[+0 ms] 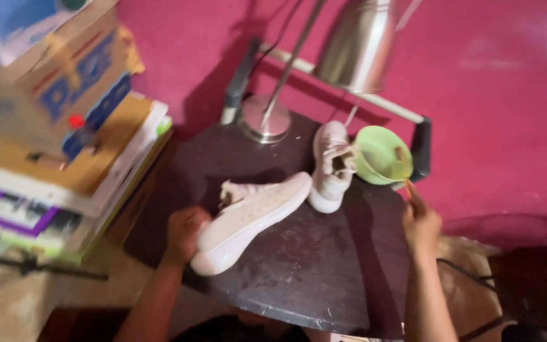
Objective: The person cleans a pair of white sneakers using a toothbrush and a bowl of water. They scrub the soles and uppers of both shoes, repeatedly dipping the brush into the water to clean different sections.
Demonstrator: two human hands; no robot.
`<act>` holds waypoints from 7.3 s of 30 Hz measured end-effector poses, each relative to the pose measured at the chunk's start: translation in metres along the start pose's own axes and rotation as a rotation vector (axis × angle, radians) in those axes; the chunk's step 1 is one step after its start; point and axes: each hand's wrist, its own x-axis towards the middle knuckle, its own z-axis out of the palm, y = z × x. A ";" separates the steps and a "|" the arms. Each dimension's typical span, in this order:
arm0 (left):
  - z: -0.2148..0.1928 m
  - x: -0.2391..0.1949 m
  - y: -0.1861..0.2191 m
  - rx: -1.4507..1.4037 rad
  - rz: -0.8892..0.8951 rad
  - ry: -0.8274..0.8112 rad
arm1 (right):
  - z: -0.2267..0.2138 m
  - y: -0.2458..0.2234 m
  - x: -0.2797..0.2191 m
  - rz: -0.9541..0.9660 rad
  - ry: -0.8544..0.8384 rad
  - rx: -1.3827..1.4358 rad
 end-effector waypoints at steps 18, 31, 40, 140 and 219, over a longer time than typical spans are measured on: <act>0.001 -0.004 0.006 -0.096 0.056 0.012 | 0.013 -0.012 0.110 0.578 -0.498 -0.308; -0.003 -0.005 0.000 -0.073 0.076 0.022 | 0.008 0.009 0.080 0.554 -0.367 -0.211; -0.005 0.001 -0.003 -0.019 0.114 -0.011 | 0.053 0.056 0.028 0.258 -0.137 -0.173; -0.105 -0.016 0.005 0.101 -0.030 -0.201 | 0.042 -0.120 -0.175 -0.088 -0.278 0.672; -0.007 -0.034 0.024 0.114 0.039 0.034 | 0.061 -0.122 -0.210 -0.171 -0.162 0.453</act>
